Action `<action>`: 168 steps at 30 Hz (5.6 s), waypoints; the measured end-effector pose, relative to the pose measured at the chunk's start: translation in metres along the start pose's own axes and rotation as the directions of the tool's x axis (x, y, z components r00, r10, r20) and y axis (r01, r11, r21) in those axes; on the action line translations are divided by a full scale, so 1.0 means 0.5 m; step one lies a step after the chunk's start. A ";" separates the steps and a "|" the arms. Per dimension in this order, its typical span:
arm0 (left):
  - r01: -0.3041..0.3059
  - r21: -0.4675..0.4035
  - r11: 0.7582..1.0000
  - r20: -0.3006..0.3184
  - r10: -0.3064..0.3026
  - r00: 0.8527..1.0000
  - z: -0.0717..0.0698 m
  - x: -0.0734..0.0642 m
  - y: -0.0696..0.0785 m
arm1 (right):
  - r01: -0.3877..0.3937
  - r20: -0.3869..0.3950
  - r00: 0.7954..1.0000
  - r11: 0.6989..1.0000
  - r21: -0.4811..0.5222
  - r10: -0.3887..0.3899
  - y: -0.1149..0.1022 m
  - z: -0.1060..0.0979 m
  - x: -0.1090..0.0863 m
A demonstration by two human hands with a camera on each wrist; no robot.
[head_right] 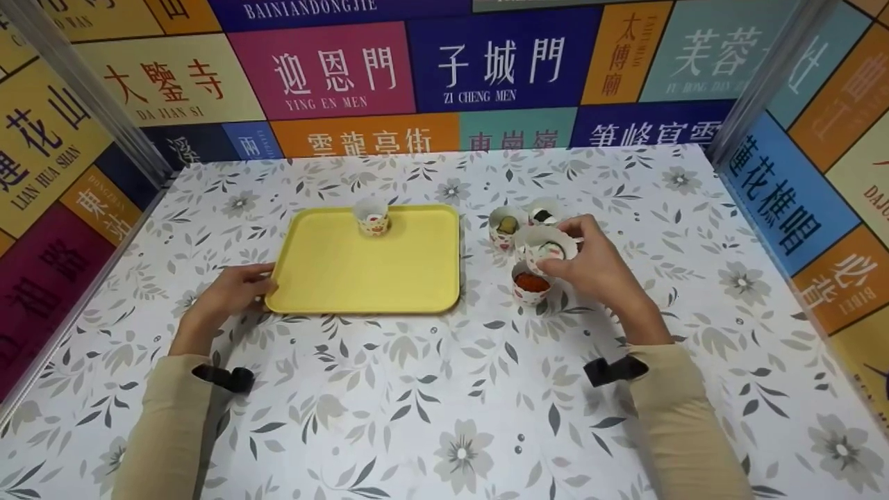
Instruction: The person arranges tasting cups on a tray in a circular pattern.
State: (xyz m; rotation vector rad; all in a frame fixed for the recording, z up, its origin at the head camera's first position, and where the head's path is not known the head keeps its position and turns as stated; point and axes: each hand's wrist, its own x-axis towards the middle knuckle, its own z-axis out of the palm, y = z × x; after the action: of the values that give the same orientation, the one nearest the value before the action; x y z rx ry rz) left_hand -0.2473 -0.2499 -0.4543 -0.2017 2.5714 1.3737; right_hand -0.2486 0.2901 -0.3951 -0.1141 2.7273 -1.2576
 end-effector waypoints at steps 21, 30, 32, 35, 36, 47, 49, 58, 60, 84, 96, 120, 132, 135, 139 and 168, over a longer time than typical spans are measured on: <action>0.033 -0.022 0.999 0.007 -0.033 0.999 0.002 -0.002 0.002 | 0.015 0.033 0.999 0.999 0.035 -0.016 -0.073 0.055 0.026; 0.027 -0.019 0.999 -0.003 -0.027 1.000 0.007 0.000 0.002 | -0.036 0.032 0.999 0.998 0.042 0.035 -0.116 0.090 0.058; 0.025 -0.021 0.999 -0.005 -0.025 1.000 0.006 0.000 0.001 | -0.043 0.044 0.998 0.998 0.034 0.042 -0.125 0.098 0.067; 0.023 -0.029 0.999 -0.010 -0.023 1.000 0.005 -0.002 0.000 | -0.041 0.056 0.998 0.999 0.004 0.041 -0.136 0.109 0.082; 0.019 -0.030 0.999 -0.010 -0.019 1.000 0.005 -0.003 0.001 | -0.042 0.060 0.997 0.999 -0.010 0.042 -0.140 0.112 0.086; -0.007 -0.061 0.998 0.014 0.008 1.000 0.000 -0.003 -0.001 | -0.057 0.098 0.993 0.994 -0.098 0.067 -0.166 0.134 0.126; -0.003 -0.051 0.999 0.012 0.004 1.000 0.000 -0.002 -0.002 | -0.062 0.102 0.992 0.992 -0.108 0.073 -0.172 0.139 0.132; 0.007 -0.031 0.999 0.000 -0.007 1.000 0.000 -0.002 0.002 | -0.009 0.123 0.992 0.996 -0.093 0.021 -0.187 0.170 0.160; 0.004 -0.032 0.999 0.000 -0.004 1.000 0.000 0.000 0.003 | -0.006 0.127 0.992 0.995 -0.103 0.019 -0.189 0.177 0.166; 0.035 -0.016 0.999 -0.002 -0.035 0.999 -0.001 -0.002 -0.001 | 0.049 0.193 0.981 0.992 -0.113 -0.027 -0.234 0.237 0.221; 0.015 -0.011 1.000 -0.002 -0.015 1.000 0.000 -0.002 0.005 | 0.014 0.203 0.979 0.989 -0.145 0.015 -0.233 0.267 0.246; 0.033 -0.026 0.999 0.007 -0.033 0.999 0.001 0.000 0.009 | 0.047 0.209 0.978 0.990 -0.136 -0.017 -0.234 0.305 0.256; 0.014 -0.055 0.998 0.012 -0.013 1.000 0.002 -0.005 -0.001 | 0.060 0.229 0.973 0.989 -0.132 -0.029 -0.237 0.320 0.253; -0.006 -0.058 0.998 0.014 0.007 1.000 0.002 -0.005 -0.002 | 0.080 0.227 0.973 0.988 -0.136 -0.047 -0.239 0.321 0.252; -0.004 -0.037 0.999 0.009 0.005 1.000 0.002 -0.003 -0.001 | 0.085 0.221 0.974 0.986 -0.141 -0.053 -0.242 0.322 0.252; 0.029 -0.010 1.000 0.000 -0.029 1.000 0.002 -0.001 0.003 | 0.109 0.069 0.992 0.994 -0.032 -0.106 -0.274 0.241 0.160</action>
State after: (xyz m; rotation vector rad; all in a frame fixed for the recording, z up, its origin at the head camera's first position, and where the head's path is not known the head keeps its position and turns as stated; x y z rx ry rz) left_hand -0.2471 -0.2483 -0.4532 -0.2396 2.5523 1.3765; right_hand -0.3076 0.1007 -0.3755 -0.3051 2.7196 -1.2080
